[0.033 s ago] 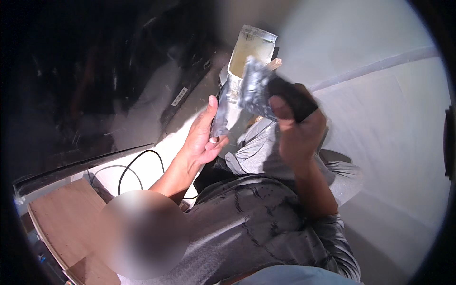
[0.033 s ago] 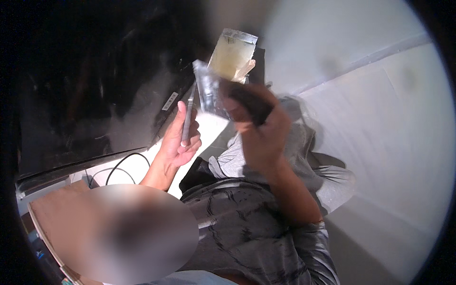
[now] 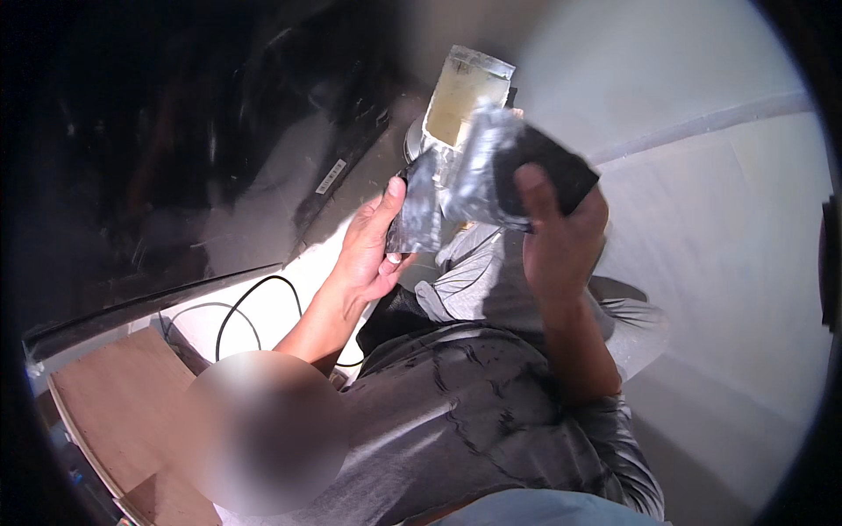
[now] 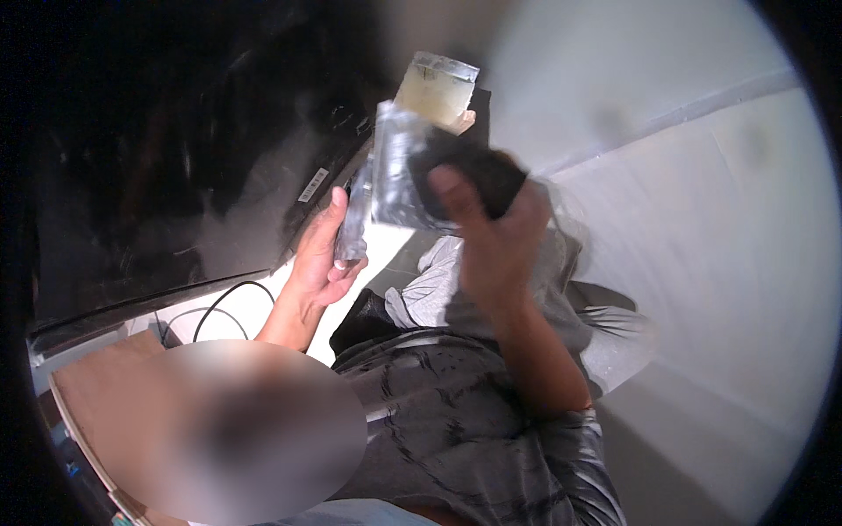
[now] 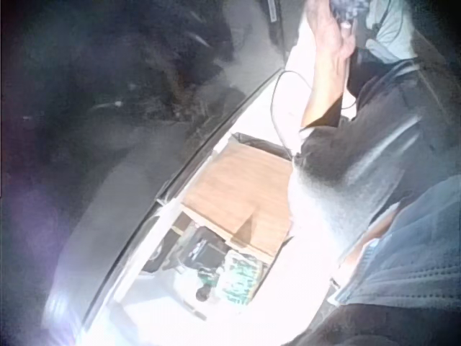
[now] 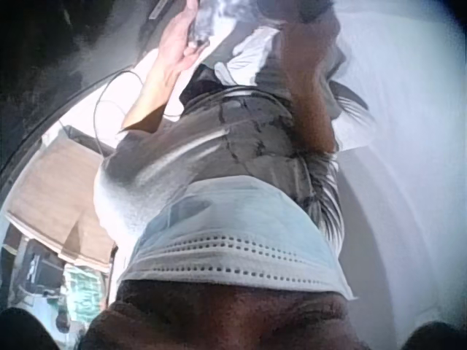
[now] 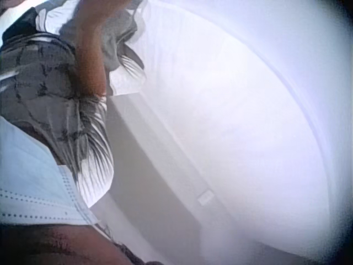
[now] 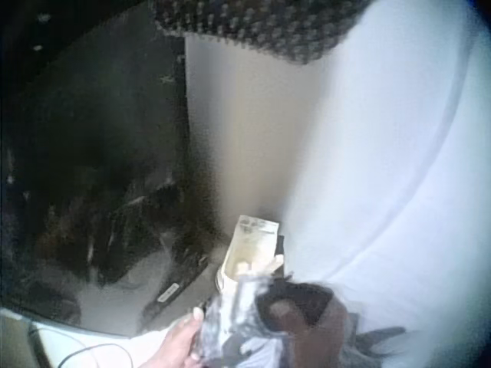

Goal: The person scoops plaster from a container using a trowel and applies it to a wall with a putty knife. They repeatedly transfer material between tools and smooth the surface on the wall.

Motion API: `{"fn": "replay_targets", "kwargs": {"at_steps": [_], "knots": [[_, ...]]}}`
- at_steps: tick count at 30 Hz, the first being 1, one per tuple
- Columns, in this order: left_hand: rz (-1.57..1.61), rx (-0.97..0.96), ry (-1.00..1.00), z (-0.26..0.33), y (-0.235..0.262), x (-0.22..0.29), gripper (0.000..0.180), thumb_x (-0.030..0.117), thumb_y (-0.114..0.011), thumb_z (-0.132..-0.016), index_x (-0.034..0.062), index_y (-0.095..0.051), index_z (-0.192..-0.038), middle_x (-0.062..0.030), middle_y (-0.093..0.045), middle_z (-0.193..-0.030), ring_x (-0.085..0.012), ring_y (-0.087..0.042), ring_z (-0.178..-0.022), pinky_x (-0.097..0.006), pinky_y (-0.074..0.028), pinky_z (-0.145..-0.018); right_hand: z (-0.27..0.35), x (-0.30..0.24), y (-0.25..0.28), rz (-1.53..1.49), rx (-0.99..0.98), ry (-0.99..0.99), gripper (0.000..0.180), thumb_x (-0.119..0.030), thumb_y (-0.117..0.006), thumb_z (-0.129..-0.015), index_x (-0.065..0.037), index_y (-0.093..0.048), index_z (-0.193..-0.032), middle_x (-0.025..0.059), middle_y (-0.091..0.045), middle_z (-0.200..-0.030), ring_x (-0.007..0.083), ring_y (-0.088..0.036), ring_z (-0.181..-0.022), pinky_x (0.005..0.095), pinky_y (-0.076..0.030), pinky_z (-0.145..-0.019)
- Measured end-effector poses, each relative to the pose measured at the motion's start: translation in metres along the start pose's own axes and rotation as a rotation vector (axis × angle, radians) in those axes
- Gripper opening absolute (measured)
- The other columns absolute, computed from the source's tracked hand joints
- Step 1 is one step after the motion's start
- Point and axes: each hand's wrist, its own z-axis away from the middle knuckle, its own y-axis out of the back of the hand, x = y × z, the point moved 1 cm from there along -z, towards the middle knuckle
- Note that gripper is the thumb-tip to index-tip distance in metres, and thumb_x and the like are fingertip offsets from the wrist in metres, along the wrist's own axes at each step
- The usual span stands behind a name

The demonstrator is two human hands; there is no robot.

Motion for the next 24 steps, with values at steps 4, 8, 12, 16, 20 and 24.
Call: {"fn": "replay_targets", "kwargs": {"at_steps": [4, 8, 12, 16, 20, 24], "knots": [[-0.17, 0.018, -0.01, 0.009, 0.012, 0.01, 0.045, 0.047, -0.064, -0.099, 0.002, -0.065, -0.098, -0.0008, -0.065, -0.07, -0.0029, -0.044, -0.038, -0.017, -0.031, -0.033, -0.014, 0.036, -0.003, -0.64, -0.101, -0.42, 0.031, -0.021, -0.067, -0.099, 0.002, -0.06, -0.119, 0.0082, -0.069, -0.108, 0.0184, -0.07, -0.093, 0.0319, -0.059, -0.084], [-0.039, -0.041, 0.079, 0.014, 0.006, 0.028, 0.043, 0.044, -0.066, -0.098, 0.0007, -0.063, -0.102, -0.0019, -0.065, -0.07, -0.003, -0.045, -0.038, -0.016, -0.033, -0.032, 0.007, 0.054, -0.003, -0.281, -0.416, -0.611, 0.032, -0.02, -0.068, -0.097, -0.001, -0.061, -0.123, 0.0066, -0.069, -0.109, 0.0154, -0.068, -0.094, 0.0303, -0.057, -0.082], [-0.238, 0.309, -0.246, 0.013, 0.022, 0.05, 0.038, 0.041, -0.066, -0.099, 0.0031, -0.063, -0.102, -0.0016, -0.064, -0.071, -0.0046, -0.05, -0.042, -0.017, -0.034, -0.032, 0.005, 0.036, 0.008, -0.126, -0.214, -0.685, 0.03, -0.014, -0.072, -0.093, 0.0, -0.064, -0.119, 0.0046, -0.069, -0.107, 0.013, -0.066, -0.091, 0.0302, -0.054, -0.083], [-0.525, 0.497, -0.495, 0.019, 0.024, 0.068, 0.035, 0.034, -0.061, -0.102, 0.0032, -0.066, -0.085, -0.0024, -0.063, -0.064, -0.0073, -0.053, -0.045, -0.022, -0.038, -0.037, -0.001, 0.036, 0.015, 0.41, -0.364, -0.02, 0.023, -0.011, -0.07, -0.092, -0.003, -0.07, -0.113, 0.0063, -0.071, -0.095, 0.0153, -0.068, -0.084, 0.0329, -0.055, -0.074], [-0.943, 0.422, -0.452, 0.042, -0.002, 0.074, 0.036, 0.029, -0.064, -0.101, -0.0005, -0.066, -0.081, 0.0011, -0.057, -0.06, -0.0061, -0.048, -0.046, -0.025, -0.038, -0.043, 0.006, 0.019, -0.022, 0.86, -0.533, 0.536, 0.031, -0.007, -0.069, -0.089, -0.009, -0.07, -0.12, 0.0117, -0.069, -0.098, 0.0257, -0.068, -0.084, 0.0337, -0.055, -0.073], [-0.978, 0.13, -0.47, 0.065, 0.005, 0.094, 0.031, 0.027, -0.07, -0.098, 0.0004, -0.069, -0.082, 0.0027, -0.059, -0.062, -0.0032, -0.049, -0.051, -0.023, -0.036, -0.046, -0.014, 0.013, 0.0, 0.807, -0.177, 0.547, 0.039, -0.004, -0.07, -0.088, -0.011, -0.067, -0.126, 0.0109, -0.068, -0.1, 0.0234, -0.069, -0.087, 0.032, -0.055, -0.074]]}}
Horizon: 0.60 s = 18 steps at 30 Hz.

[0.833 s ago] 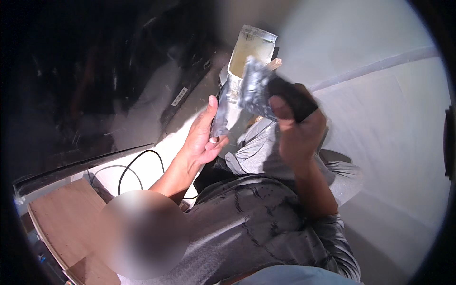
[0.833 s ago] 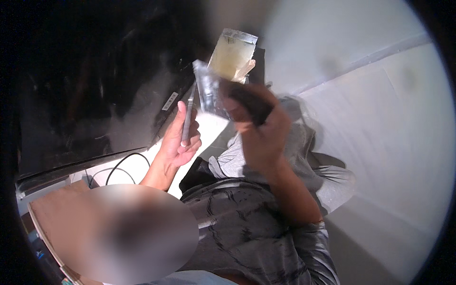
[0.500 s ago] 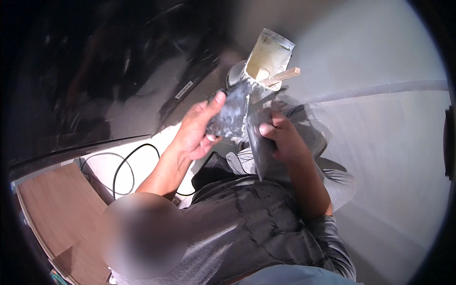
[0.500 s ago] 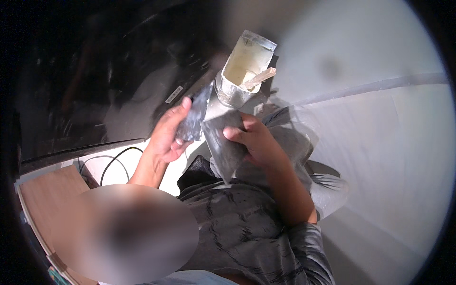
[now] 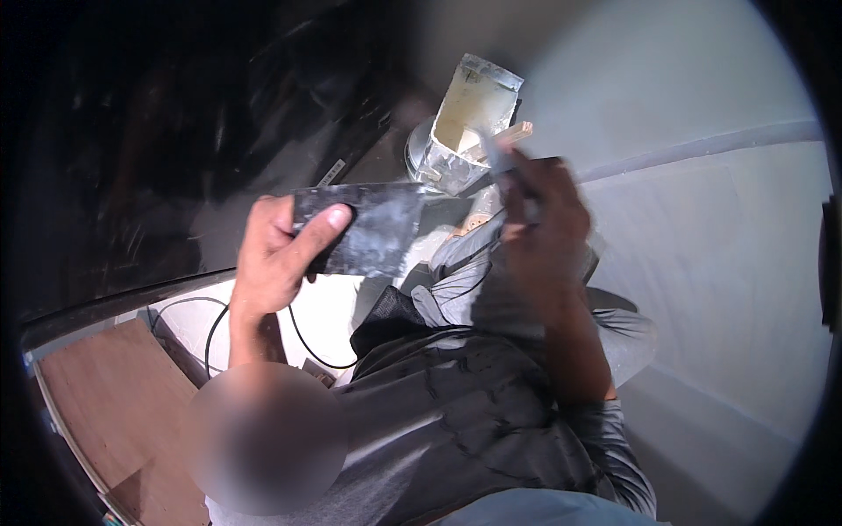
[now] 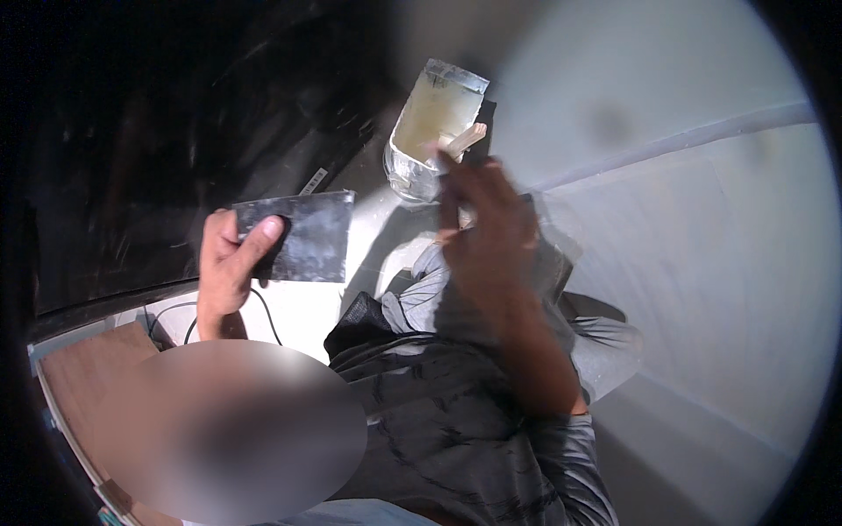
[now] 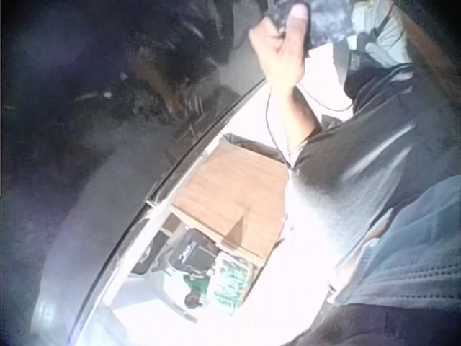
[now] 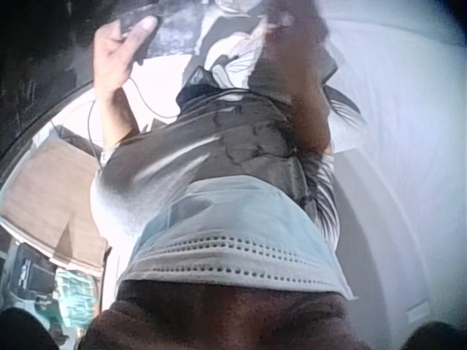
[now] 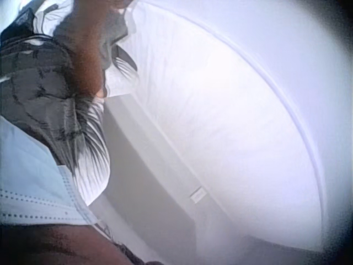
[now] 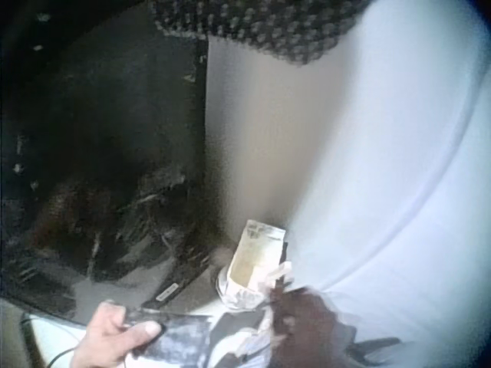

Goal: The person scoops plaster from a container using a trowel and applies it to a wall with a putty knife. They repeatedly transfer material between tools and smooth the surface on the wall.

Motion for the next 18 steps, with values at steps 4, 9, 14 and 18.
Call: {"fn": "replay_targets", "kwargs": {"at_steps": [4, 9, 14, 18], "knots": [[0.086, 0.231, 0.015, -0.012, 0.009, -0.013, 0.029, 0.031, -0.067, -0.099, 0.0035, -0.07, -0.09, 0.0008, -0.065, -0.069, -0.0045, -0.055, -0.053, -0.021, -0.037, -0.045, -0.012, 0.019, 0.045, -0.41, 0.177, -0.39, 0.027, 0.0, -0.064, -0.093, -0.002, -0.066, -0.12, 0.0073, -0.067, -0.1, 0.0138, -0.066, -0.085, 0.0291, -0.054, -0.077], [0.373, 0.351, 0.085, -0.023, 0.0, -0.03, 0.026, 0.03, -0.065, -0.1, 0.0043, -0.07, -0.097, 0.0012, -0.066, -0.074, -0.005, -0.059, -0.058, -0.021, -0.041, -0.045, 0.002, 0.093, 0.061, -0.944, 0.176, -0.694, 0.021, -0.008, -0.059, -0.096, 0.003, -0.065, -0.113, 0.0016, -0.063, -0.09, 0.0065, -0.053, -0.066, 0.0208, -0.047, -0.07], [0.415, 0.35, 0.08, -0.026, -0.01, -0.028, 0.027, 0.031, -0.064, -0.101, 0.0048, -0.069, -0.098, 0.0007, -0.067, -0.075, -0.0046, -0.06, -0.058, -0.02, -0.041, -0.045, -0.01, 0.096, 0.018, -0.636, -0.046, -0.653, 0.034, -0.024, -0.068, -0.093, 0.0, -0.066, -0.117, -0.0001, -0.059, -0.074, 0.0071, -0.049, -0.065, 0.0215, -0.042, -0.064], [0.425, 0.35, 0.076, -0.026, -0.017, -0.026, 0.027, 0.031, -0.064, -0.101, 0.0043, -0.068, -0.098, 0.0, -0.067, -0.075, -0.0049, -0.06, -0.057, -0.02, -0.041, -0.044, -0.037, 0.078, -0.018, -0.364, -0.382, -0.571, 0.037, -0.03, -0.071, -0.093, -0.001, -0.069, -0.115, 0.0027, -0.064, -0.067, 0.0137, -0.061, -0.067, 0.0304, -0.049, -0.065]]}}
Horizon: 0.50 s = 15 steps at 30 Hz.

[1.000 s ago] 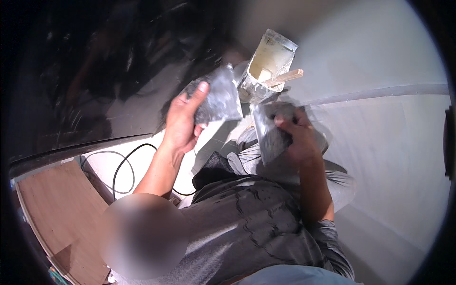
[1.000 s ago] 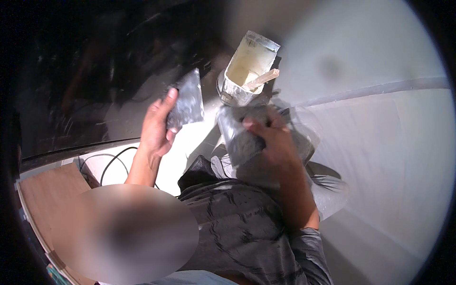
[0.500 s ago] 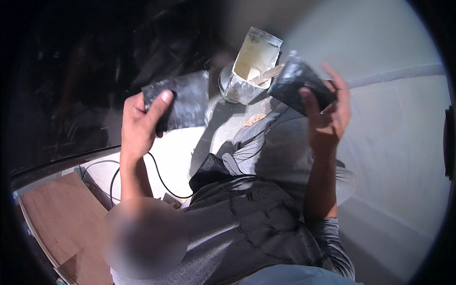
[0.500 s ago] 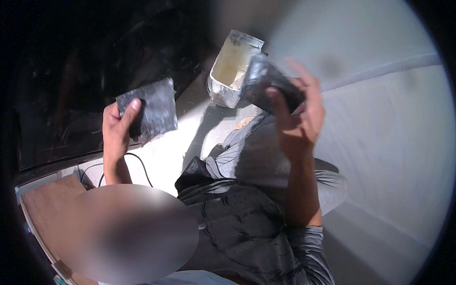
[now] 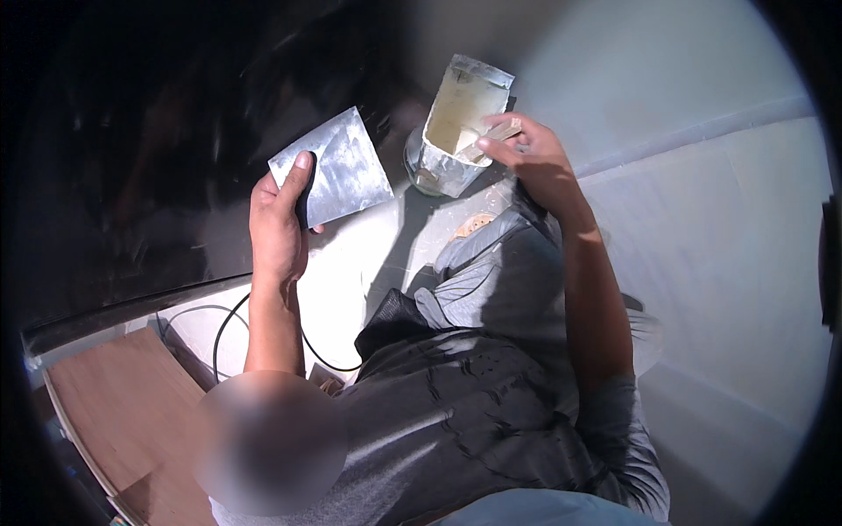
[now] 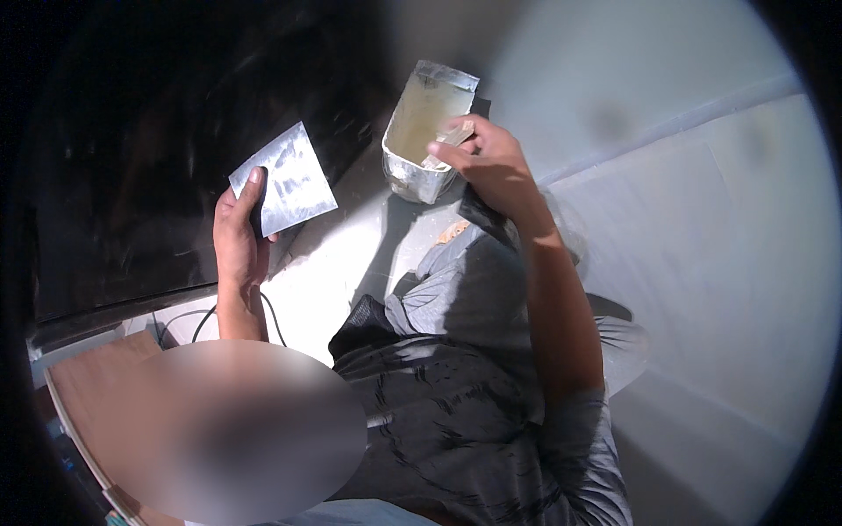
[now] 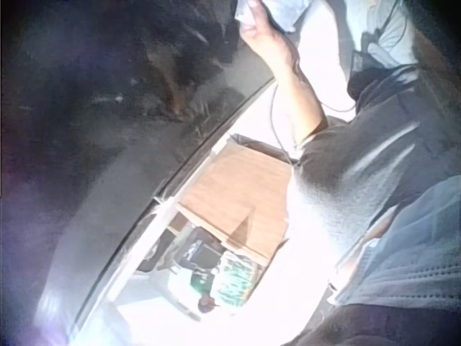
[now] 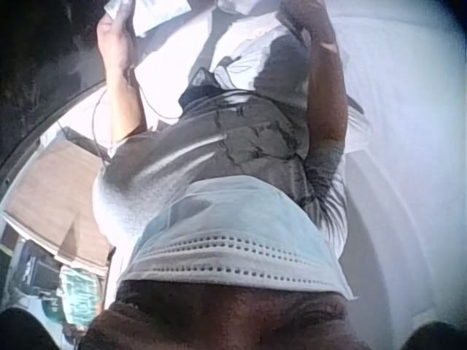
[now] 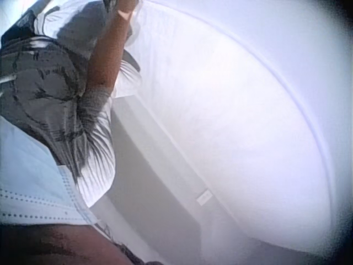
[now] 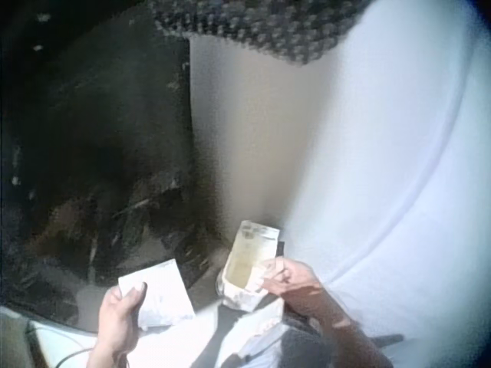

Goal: The person scoops plaster from a container using a trowel and applies it to a wall with a putty knife. They repeatedly transfer material between tools and smooth the surface on the wall.

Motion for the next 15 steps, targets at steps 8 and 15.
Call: {"fn": "replay_targets", "kwargs": {"at_steps": [8, 15], "knots": [[0.0, 0.019, 0.088, 0.004, -0.004, -0.014, 0.026, 0.031, -0.065, -0.1, 0.006, -0.067, -0.095, -0.001, -0.068, -0.075, -0.0065, -0.06, -0.056, -0.022, -0.04, -0.044, -0.033, 0.001, -0.005, 0.326, 0.091, 0.342, 0.034, -0.033, -0.067, -0.093, 0.0, -0.074, -0.095, 0.0173, -0.072, -0.081, 0.0362, -0.069, -0.074, 0.041, -0.054, -0.07], [-0.023, 0.013, 0.096, 0.002, -0.003, -0.019, 0.026, 0.031, -0.065, -0.101, 0.0061, -0.067, -0.093, -0.0003, -0.067, -0.073, -0.0061, -0.059, -0.055, -0.022, -0.041, -0.045, -0.043, -0.015, 0.007, 0.303, 0.303, 0.229, 0.036, -0.034, -0.067, -0.096, 0.002, -0.072, -0.089, 0.0092, -0.063, -0.062, 0.0149, -0.058, -0.057, 0.0322, -0.048, -0.06]]}}
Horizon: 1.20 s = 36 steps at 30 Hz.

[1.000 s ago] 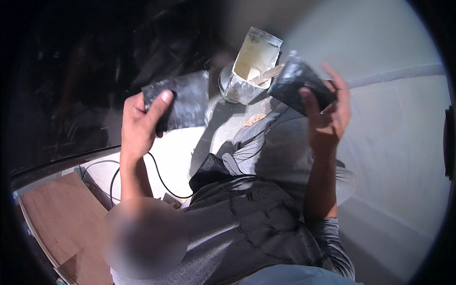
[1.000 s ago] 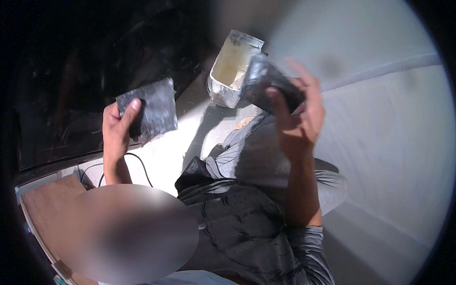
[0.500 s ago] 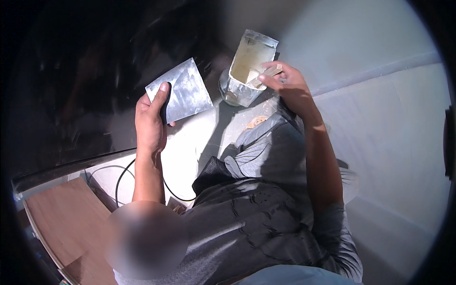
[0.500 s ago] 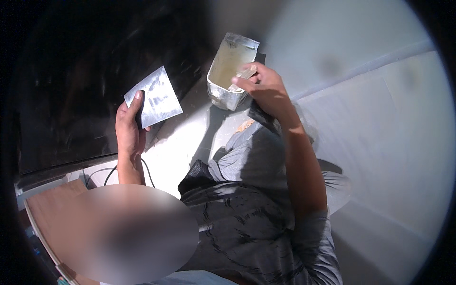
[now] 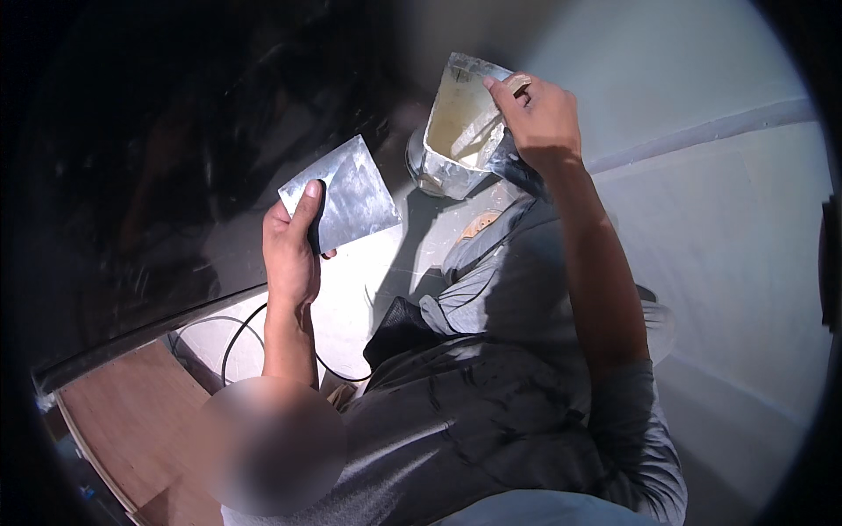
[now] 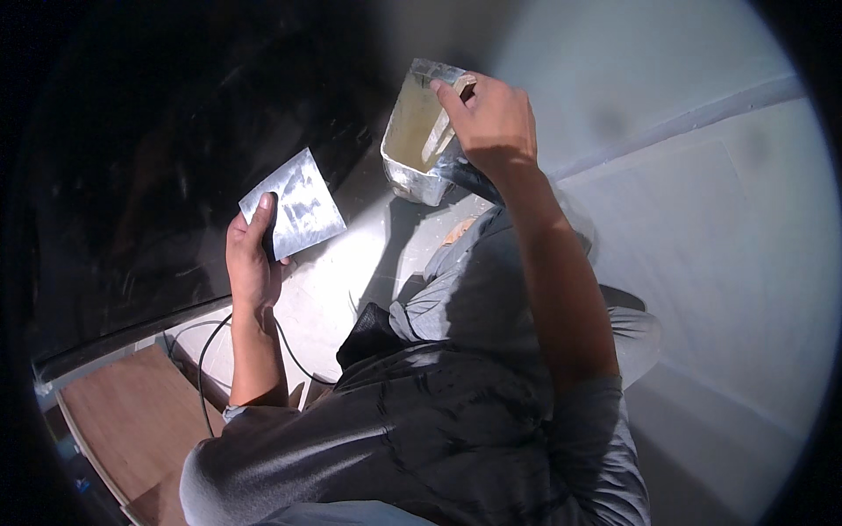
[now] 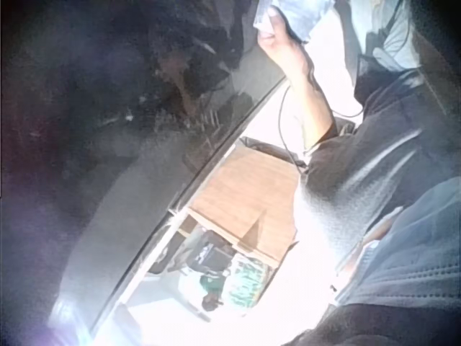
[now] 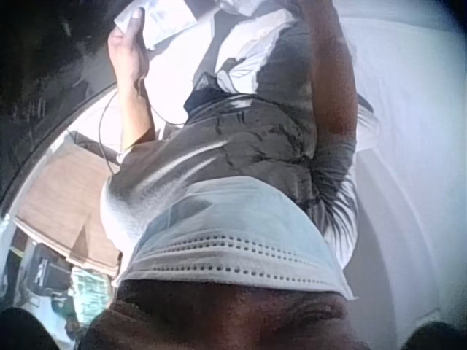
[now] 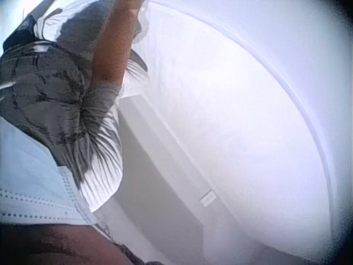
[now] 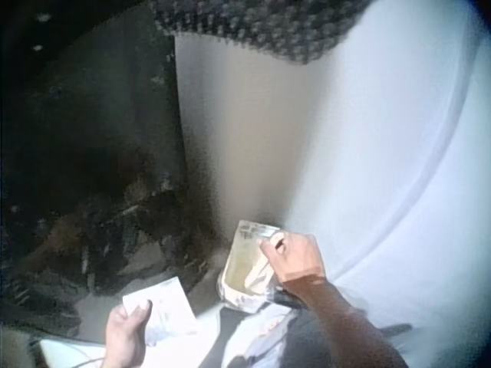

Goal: The person scoops plaster from a container using a trowel and applies it to a wall with a putty knife. They repeatedly transfer material between tools and smooth the surface on the wall.

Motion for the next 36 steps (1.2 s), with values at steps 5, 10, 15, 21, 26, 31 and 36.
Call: {"fn": "replay_targets", "kwargs": {"at_steps": [5, 10, 15, 21, 26, 31, 36], "knots": [[-0.005, 0.001, 0.026, 0.001, -0.002, -0.003, 0.026, 0.031, -0.065, -0.101, 0.0058, -0.068, -0.093, -0.0002, -0.066, -0.072, -0.0061, -0.059, -0.055, -0.021, -0.042, -0.045, -0.008, 0.016, -0.011, 0.03, -0.036, -0.092, 0.038, -0.039, -0.065, -0.094, -0.002, -0.075, -0.095, 0.0161, -0.071, -0.077, 0.0322, -0.068, -0.075, 0.0402, -0.053, -0.073], [0.007, -0.008, 0.019, 0.0, 0.0, -0.008, 0.027, 0.031, -0.065, -0.101, 0.0056, -0.068, -0.092, -0.0002, -0.066, -0.072, -0.006, -0.059, -0.055, -0.022, -0.042, -0.044, -0.007, 0.017, -0.018, 0.106, -0.101, -0.095, 0.037, -0.04, -0.063, -0.094, -0.006, -0.076, -0.1, 0.0196, -0.073, -0.083, 0.042, -0.069, -0.083, 0.0453, -0.054, -0.081], [0.001, -0.02, 0.027, -0.001, -0.007, -0.009, 0.027, 0.03, -0.065, -0.101, 0.0052, -0.068, -0.093, -0.0012, -0.066, -0.073, -0.007, -0.059, -0.055, -0.022, -0.041, -0.044, -0.001, 0.005, -0.016, 0.179, -0.214, -0.022, 0.034, -0.039, -0.063, -0.094, -0.009, -0.076, -0.101, 0.0198, -0.073, -0.084, 0.0425, -0.068, -0.086, 0.0465, -0.054, -0.083], [0.099, -0.096, 0.054, -0.002, -0.011, -0.012, 0.026, 0.027, -0.063, -0.102, 0.0025, -0.067, -0.096, -0.0057, -0.068, -0.077, -0.0114, -0.061, -0.057, -0.025, -0.044, -0.047, 0.008, 0.016, -0.015, 0.149, -0.235, 0.122, 0.038, -0.041, -0.061, -0.095, -0.007, -0.075, -0.103, 0.022, -0.068, -0.074, 0.0389, -0.065, -0.078, 0.0458, -0.049, -0.081], [0.092, -0.059, 0.052, -0.002, -0.019, -0.013, 0.025, 0.029, -0.063, -0.101, 0.0038, -0.067, -0.099, -0.0058, -0.069, -0.079, -0.0114, -0.06, -0.057, -0.025, -0.045, -0.049, 0.014, -0.003, -0.008, 0.19, -0.224, 0.054, 0.032, -0.036, -0.062, -0.095, -0.008, -0.076, -0.098, 0.0189, -0.073, -0.083, 0.0405, -0.069, -0.086, 0.0467, -0.053, -0.084], [0.121, -0.116, 0.039, -0.005, -0.021, -0.016, 0.024, 0.025, -0.062, -0.102, 0.0011, -0.067, -0.101, -0.0079, -0.07, -0.083, -0.0138, -0.064, -0.064, -0.027, -0.05, -0.052, 0.014, 0.027, -0.015, 0.173, -0.155, 0.227, 0.035, -0.038, -0.064, -0.094, -0.005, -0.076, -0.096, 0.0179, -0.072, -0.077, 0.0371, -0.069, -0.08, 0.0426, -0.054, -0.078], [0.14, -0.083, 0.05, -0.005, -0.028, -0.013, 0.026, 0.024, -0.066, -0.098, 0.0038, -0.061, -0.113, -0.0054, -0.067, -0.093, -0.0118, -0.065, -0.073, -0.026, -0.049, -0.052, 0.008, 0.011, 0.009, -0.086, -0.226, -0.114, 0.039, -0.038, -0.064, -0.094, 0.0, -0.075, -0.088, 0.0145, -0.07, -0.069, 0.0319, -0.067, -0.066, 0.0397, -0.051, -0.067]]}}
